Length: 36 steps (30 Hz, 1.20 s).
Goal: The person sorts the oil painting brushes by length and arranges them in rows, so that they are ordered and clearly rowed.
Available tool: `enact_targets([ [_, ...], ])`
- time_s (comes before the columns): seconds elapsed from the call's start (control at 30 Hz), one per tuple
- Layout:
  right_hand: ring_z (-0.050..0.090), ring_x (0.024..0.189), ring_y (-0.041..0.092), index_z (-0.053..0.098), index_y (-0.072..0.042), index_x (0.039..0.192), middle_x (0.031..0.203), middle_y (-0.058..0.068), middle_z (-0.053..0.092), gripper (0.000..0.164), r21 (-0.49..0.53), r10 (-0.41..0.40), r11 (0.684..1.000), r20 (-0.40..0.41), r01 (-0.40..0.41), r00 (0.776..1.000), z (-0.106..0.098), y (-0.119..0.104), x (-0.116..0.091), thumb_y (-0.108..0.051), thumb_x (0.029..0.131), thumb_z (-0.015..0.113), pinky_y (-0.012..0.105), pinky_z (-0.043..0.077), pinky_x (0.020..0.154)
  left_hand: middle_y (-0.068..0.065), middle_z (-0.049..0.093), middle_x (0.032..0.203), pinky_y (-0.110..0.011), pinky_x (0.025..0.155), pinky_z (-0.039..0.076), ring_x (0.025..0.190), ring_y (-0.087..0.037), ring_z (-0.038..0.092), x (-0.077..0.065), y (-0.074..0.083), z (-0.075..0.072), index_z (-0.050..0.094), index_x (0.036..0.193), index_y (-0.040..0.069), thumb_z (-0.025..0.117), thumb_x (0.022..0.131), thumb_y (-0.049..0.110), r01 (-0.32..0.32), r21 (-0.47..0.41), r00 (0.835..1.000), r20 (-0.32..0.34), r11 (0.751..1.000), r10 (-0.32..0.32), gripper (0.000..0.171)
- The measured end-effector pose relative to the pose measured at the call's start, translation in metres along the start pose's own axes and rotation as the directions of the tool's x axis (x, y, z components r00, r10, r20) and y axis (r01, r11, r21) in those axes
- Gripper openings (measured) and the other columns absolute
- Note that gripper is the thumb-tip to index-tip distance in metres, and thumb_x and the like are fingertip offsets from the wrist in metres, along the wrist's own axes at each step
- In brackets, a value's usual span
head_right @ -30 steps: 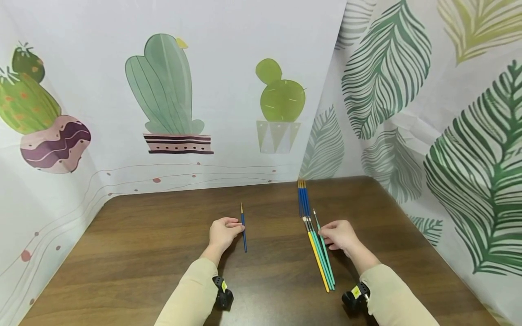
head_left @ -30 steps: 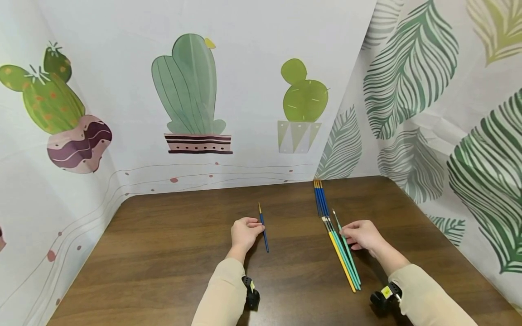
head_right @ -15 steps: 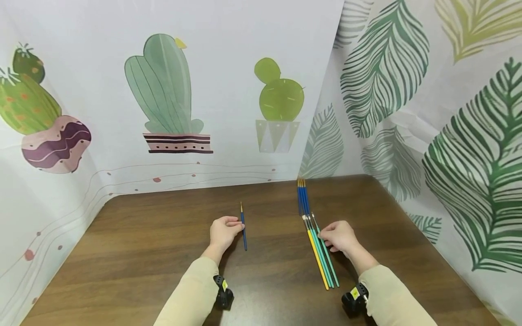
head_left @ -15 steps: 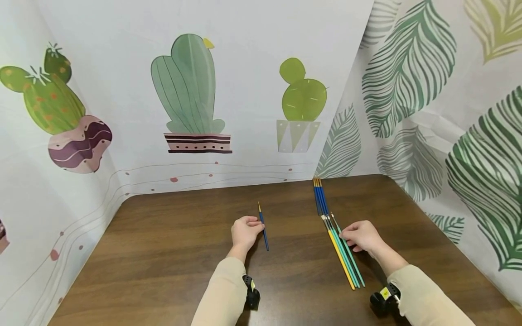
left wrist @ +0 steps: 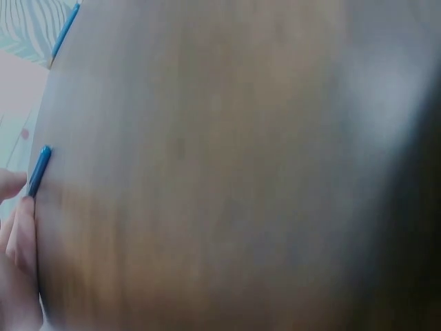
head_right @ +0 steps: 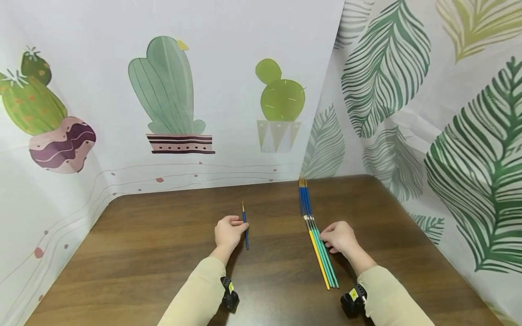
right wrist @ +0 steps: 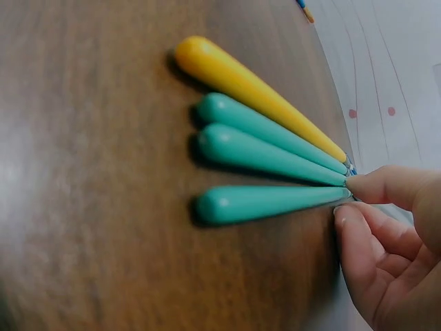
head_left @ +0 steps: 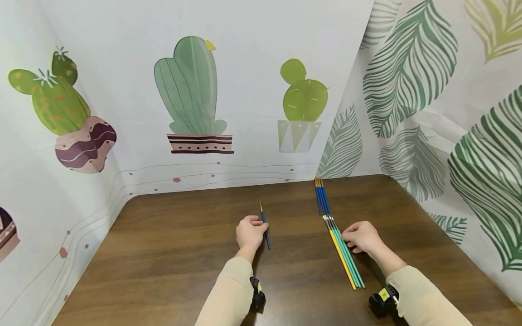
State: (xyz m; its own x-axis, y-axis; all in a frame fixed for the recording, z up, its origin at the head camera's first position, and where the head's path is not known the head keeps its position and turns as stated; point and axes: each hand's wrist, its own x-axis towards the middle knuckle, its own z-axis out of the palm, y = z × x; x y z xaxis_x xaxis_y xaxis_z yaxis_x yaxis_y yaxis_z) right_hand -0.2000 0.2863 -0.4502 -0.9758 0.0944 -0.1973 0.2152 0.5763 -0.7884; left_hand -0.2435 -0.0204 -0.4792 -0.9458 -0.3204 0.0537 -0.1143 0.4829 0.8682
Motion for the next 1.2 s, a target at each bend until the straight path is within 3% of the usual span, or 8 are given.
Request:
enact_targets([
  [0.33, 0.061, 0.065, 0.015, 0.066, 0.007, 0.094, 0.078, 0.010, 0.065, 0.024, -0.002, 0.032, 0.999, -0.005, -0.032, 0.999, -0.001, 0.004, 0.003, -0.013, 0.081, 0.068, 0.032, 0.056, 0.055, 0.004, 0.074, 0.083, -0.039, 0.071, 0.052, 0.084, -0.024, 0.068, -0.005, 0.014, 0.010, 0.067, 0.102, 0.012, 0.082, 0.070, 0.024, 0.079, 0.101, 0.993, -0.097, 0.992, -0.069, 0.037],
  [0.53, 0.061, 0.065, 0.015, 0.066, 0.008, 0.096, 0.078, 0.010, 0.065, 0.026, 0.009, 0.035, 0.999, -0.001, -0.035, 0.999, -0.001, 0.004, 0.001, -0.013, 0.081, 0.067, 0.032, 0.056, 0.056, 0.003, 0.074, 0.082, -0.041, 0.068, 0.053, 0.081, -0.027, 0.069, -0.004, 0.022, 0.015, 0.067, 0.098, 0.010, 0.080, 0.072, 0.017, 0.079, 0.153, 0.988, -0.142, 0.985, -0.057, 0.030],
  [0.93, 0.060, 0.067, 0.013, 0.068, 0.008, 0.095, 0.077, 0.006, 0.067, 0.025, 0.041, 0.019, 0.999, -0.009, -0.018, 1.000, 0.002, 0.002, -0.001, -0.014, 0.082, 0.067, 0.032, 0.056, 0.058, -0.007, 0.073, 0.085, -0.041, 0.066, 0.053, 0.079, -0.030, 0.068, 0.001, 0.029, 0.014, 0.068, 0.093, 0.009, 0.073, 0.077, 0.012, 0.102, 0.127, 0.989, -0.117, 0.987, -0.087, 0.017],
  [1.2, 0.060, 0.066, 0.013, 0.068, 0.008, 0.095, 0.074, 0.004, 0.067, 0.029, 0.035, 0.021, 0.999, -0.021, -0.020, 1.000, 0.002, 0.005, -0.005, -0.018, 0.082, 0.070, 0.031, 0.056, 0.059, -0.007, 0.071, 0.083, -0.042, 0.067, 0.051, 0.081, -0.028, 0.066, 0.003, 0.034, 0.019, 0.069, 0.088, 0.012, 0.072, 0.077, 0.012, 0.136, 0.053, 0.990, -0.043, 0.989, -0.134, 0.012],
])
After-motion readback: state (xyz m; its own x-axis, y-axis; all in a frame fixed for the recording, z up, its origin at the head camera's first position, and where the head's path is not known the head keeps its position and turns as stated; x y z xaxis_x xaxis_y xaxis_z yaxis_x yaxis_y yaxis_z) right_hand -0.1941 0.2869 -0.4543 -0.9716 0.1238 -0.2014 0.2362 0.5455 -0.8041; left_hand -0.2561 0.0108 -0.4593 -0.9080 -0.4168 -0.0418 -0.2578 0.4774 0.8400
